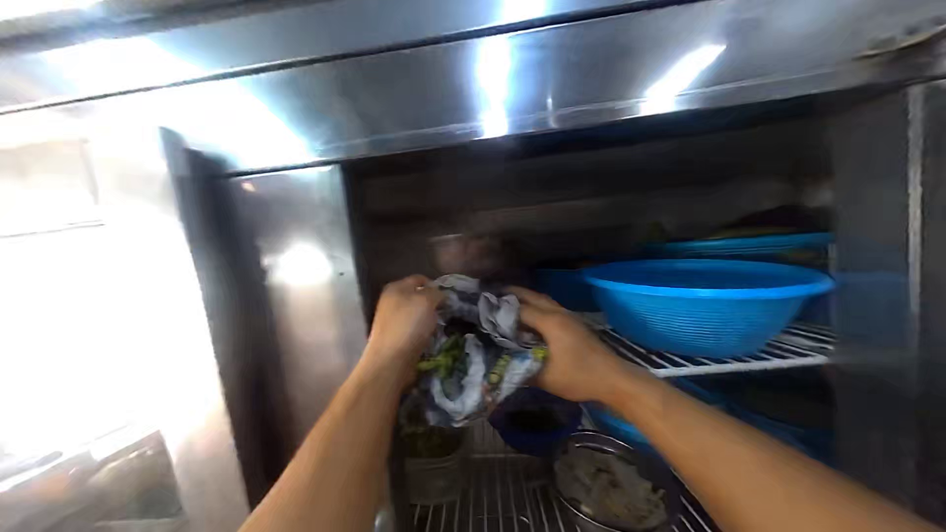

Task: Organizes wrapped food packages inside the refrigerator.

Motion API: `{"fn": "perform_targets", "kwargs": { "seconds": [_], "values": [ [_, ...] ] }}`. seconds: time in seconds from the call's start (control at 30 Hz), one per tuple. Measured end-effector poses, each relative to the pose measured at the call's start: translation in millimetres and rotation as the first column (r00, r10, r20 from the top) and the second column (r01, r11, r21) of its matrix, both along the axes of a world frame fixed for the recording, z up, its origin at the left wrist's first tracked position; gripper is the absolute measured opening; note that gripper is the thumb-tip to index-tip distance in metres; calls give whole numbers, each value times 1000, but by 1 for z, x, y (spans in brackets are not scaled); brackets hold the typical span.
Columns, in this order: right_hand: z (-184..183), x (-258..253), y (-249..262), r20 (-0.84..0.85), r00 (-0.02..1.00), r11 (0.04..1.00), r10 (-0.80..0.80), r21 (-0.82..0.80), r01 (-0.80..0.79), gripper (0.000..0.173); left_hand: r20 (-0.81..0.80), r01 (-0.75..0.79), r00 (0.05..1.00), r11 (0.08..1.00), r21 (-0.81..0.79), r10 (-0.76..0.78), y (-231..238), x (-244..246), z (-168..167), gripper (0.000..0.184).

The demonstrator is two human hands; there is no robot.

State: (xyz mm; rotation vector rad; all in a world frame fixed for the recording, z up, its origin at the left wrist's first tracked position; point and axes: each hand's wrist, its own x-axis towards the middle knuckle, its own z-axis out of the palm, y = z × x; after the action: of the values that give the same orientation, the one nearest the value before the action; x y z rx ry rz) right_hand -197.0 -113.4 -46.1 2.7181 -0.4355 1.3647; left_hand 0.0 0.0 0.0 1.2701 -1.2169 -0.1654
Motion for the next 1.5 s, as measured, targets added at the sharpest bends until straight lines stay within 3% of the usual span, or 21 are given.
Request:
{"fn": "perform_targets", "kwargs": {
  "seconds": [0.1,0.23,0.33,0.4,0.47,0.53,0.57,0.63,0.7,0.77,0.83,0.9,1.0,1.07,1.17,1.23,1.3,1.37,1.43,1.5],
  "values": [
    [6,6,2,-133,989,998,57,-6,-58,42,-16,15,1000,998,-61,-16,-1,-1,-3,15],
    [26,26,6,-315,949,987,-17,149,67,38,283,171,942,984,58,-180,-11,2,5,18],
    [22,44,8,-208,977,955,-37,279,96,20,473,182,834,951,251,-284,-15,1,21,22],
    [9,49,10,-79,992,962,-103,247,119,16,529,152,791,937,315,-306,-8,-2,27,26],
    [3,44,18,-81,967,953,-240,170,251,36,602,71,749,937,343,-277,13,-8,26,31],
    [7,29,25,-221,926,907,-308,227,356,72,662,-63,714,921,385,-228,39,-11,17,62],
    [8,21,24,-279,915,892,-293,264,366,82,654,-91,721,905,416,-228,46,-9,10,78],
    [13,3,17,-363,926,883,-103,395,253,98,555,-58,805,904,423,-208,53,-4,-5,94],
    [24,-9,12,-369,927,854,70,503,136,105,441,-20,883,925,380,-162,51,-4,-15,84],
    [32,-10,11,-282,951,862,125,506,37,101,339,-35,938,955,295,-70,44,-6,-16,56],
    [36,0,16,-266,954,892,141,453,-6,117,263,-121,963,963,241,55,36,-11,-11,30],
    [33,15,23,-299,948,931,108,364,8,118,185,-192,970,963,187,158,31,-15,-6,22],
    [24,19,31,-289,956,977,-50,183,106,78,66,-233,972,967,99,227,28,-17,-4,26],
    [12,1,32,-147,982,992,-115,32,121,49,7,-245,970,968,49,245,28,-18,-6,26],
    [-10,-29,13,9,995,963,-102,-249,101,32,-1,-276,961,961,30,276,29,-22,-7,22],
    [-16,-45,9,-5,990,912,-141,-389,128,32,123,-316,943,948,40,309,36,-27,-7,34],
    [-17,-54,12,-6,980,842,-201,-512,170,28,306,-386,870,920,-65,387,51,-32,-16,55],
    [-17,-59,18,8,973,787,-229,-587,190,22,425,-368,744,847,-383,516,68,-29,-41,58],
    [-19,-59,23,34,975,750,-220,-633,191,27,481,-173,629,714,-679,611,77,-22,-75,38],
    [-22,-55,29,35,989,756,-144,-641,133,43,550,-126,496,682,-720,672,81,-27,-109,24]
  ]
}}
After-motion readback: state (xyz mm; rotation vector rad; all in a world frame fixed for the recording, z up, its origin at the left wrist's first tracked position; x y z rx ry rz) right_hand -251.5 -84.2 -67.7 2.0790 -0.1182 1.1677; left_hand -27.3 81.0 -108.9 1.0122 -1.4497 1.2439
